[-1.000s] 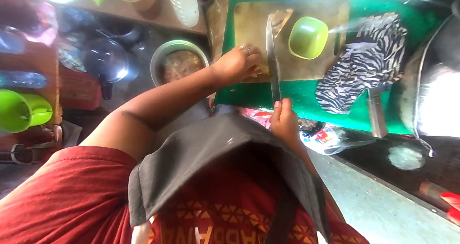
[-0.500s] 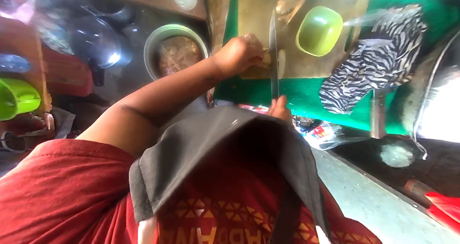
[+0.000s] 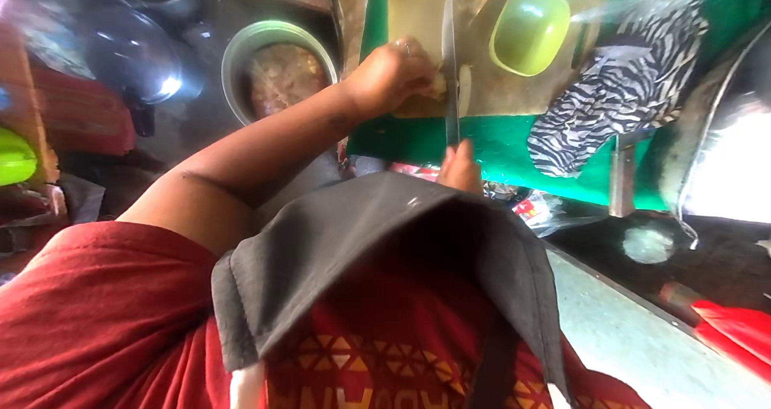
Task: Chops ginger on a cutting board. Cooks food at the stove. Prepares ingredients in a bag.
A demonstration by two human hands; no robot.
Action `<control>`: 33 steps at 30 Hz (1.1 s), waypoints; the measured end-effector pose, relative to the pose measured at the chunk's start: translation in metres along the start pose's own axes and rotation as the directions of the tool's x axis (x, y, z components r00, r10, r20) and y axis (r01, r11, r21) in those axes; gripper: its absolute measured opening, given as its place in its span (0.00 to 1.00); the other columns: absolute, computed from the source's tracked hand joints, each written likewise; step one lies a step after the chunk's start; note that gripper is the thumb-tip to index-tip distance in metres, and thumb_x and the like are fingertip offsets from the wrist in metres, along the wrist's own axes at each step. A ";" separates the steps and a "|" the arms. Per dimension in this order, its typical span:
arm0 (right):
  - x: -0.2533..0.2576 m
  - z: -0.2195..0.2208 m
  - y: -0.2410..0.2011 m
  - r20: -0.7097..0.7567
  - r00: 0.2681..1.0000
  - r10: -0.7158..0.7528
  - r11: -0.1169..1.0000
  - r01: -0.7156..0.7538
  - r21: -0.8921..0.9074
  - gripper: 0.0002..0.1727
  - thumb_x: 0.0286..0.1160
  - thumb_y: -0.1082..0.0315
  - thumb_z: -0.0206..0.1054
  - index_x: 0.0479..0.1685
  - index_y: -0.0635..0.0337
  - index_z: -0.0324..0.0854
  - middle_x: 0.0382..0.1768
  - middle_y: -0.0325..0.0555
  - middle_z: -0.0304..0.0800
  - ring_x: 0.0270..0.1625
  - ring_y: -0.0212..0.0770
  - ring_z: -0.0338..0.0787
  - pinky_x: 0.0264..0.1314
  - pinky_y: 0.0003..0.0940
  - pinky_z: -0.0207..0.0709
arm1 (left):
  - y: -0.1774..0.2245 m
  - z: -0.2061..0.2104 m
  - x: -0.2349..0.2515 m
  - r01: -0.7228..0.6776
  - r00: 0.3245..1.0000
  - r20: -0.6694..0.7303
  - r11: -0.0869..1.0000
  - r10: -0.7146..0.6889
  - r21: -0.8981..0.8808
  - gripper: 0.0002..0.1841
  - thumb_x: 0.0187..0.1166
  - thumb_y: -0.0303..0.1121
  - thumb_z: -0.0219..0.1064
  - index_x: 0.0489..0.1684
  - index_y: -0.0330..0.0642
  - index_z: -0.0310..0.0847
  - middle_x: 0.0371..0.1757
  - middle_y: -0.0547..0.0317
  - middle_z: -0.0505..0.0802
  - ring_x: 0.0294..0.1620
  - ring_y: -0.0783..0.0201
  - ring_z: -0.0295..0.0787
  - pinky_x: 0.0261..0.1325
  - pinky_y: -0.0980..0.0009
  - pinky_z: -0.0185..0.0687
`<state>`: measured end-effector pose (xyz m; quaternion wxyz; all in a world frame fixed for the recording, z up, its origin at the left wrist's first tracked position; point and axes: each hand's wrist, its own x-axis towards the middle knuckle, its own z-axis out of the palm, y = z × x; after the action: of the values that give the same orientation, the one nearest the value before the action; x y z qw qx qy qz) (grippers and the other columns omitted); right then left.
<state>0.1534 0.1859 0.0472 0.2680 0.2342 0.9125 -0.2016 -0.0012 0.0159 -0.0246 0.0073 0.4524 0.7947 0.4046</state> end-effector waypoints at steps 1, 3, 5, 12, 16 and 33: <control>0.010 0.002 -0.001 -0.039 0.997 -0.060 0.998 0.060 0.014 0.21 0.96 0.60 0.47 0.72 0.68 0.68 0.40 0.64 0.90 0.45 0.63 0.94 0.48 0.58 0.86 | 0.000 -0.001 0.000 -0.001 1.000 0.008 1.000 0.001 0.006 0.09 0.83 0.30 0.66 0.45 0.36 0.93 0.52 0.45 0.95 0.62 0.48 0.89 0.69 0.60 0.79; 0.022 -0.003 -0.002 -0.061 0.989 -0.135 0.990 0.138 0.040 0.19 0.96 0.61 0.48 0.69 0.68 0.69 0.40 0.63 0.90 0.45 0.61 0.94 0.49 0.56 0.86 | 0.002 -0.003 -0.001 -0.013 1.000 0.022 1.000 0.013 0.023 0.09 0.83 0.31 0.66 0.43 0.36 0.93 0.51 0.45 0.95 0.61 0.48 0.90 0.68 0.58 0.81; 0.020 -0.019 0.002 -0.066 0.983 -0.168 0.984 0.172 0.049 0.18 0.96 0.61 0.47 0.66 0.67 0.70 0.37 0.62 0.88 0.42 0.60 0.93 0.47 0.57 0.85 | 0.003 -0.002 0.001 -0.020 1.000 0.008 0.999 0.020 0.027 0.09 0.82 0.30 0.66 0.45 0.37 0.93 0.52 0.45 0.95 0.61 0.47 0.90 0.69 0.58 0.81; -0.026 -0.021 0.014 -0.003 0.994 -0.112 0.992 0.111 -0.054 0.20 0.97 0.60 0.45 0.66 0.69 0.69 0.36 0.67 0.88 0.42 0.66 0.93 0.43 0.62 0.84 | 0.004 0.001 -0.002 -0.007 1.000 -0.020 1.000 0.007 0.019 0.09 0.82 0.29 0.66 0.45 0.36 0.93 0.52 0.44 0.95 0.60 0.47 0.90 0.67 0.58 0.81; -0.017 -0.012 -0.002 0.072 0.997 0.023 0.997 -0.018 -0.074 0.23 0.98 0.60 0.44 0.76 0.69 0.67 0.46 0.68 0.91 0.52 0.66 0.93 0.55 0.61 0.83 | 0.001 0.002 -0.003 0.011 0.999 -0.034 1.000 -0.011 0.005 0.09 0.82 0.29 0.66 0.45 0.37 0.93 0.51 0.44 0.94 0.58 0.48 0.90 0.64 0.60 0.81; -0.027 -0.021 0.009 0.006 0.996 -0.086 0.995 0.087 -0.057 0.21 0.97 0.60 0.45 0.67 0.71 0.71 0.38 0.68 0.89 0.44 0.66 0.93 0.47 0.61 0.83 | 0.005 0.002 -0.005 0.037 0.997 -0.069 0.999 -0.037 -0.002 0.09 0.81 0.30 0.68 0.45 0.38 0.94 0.52 0.43 0.93 0.61 0.45 0.87 0.68 0.59 0.78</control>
<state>0.1704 0.1950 0.0768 0.2673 0.1863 0.9267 -0.1873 0.0061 0.0152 -0.0243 -0.0125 0.4234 0.8025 0.4202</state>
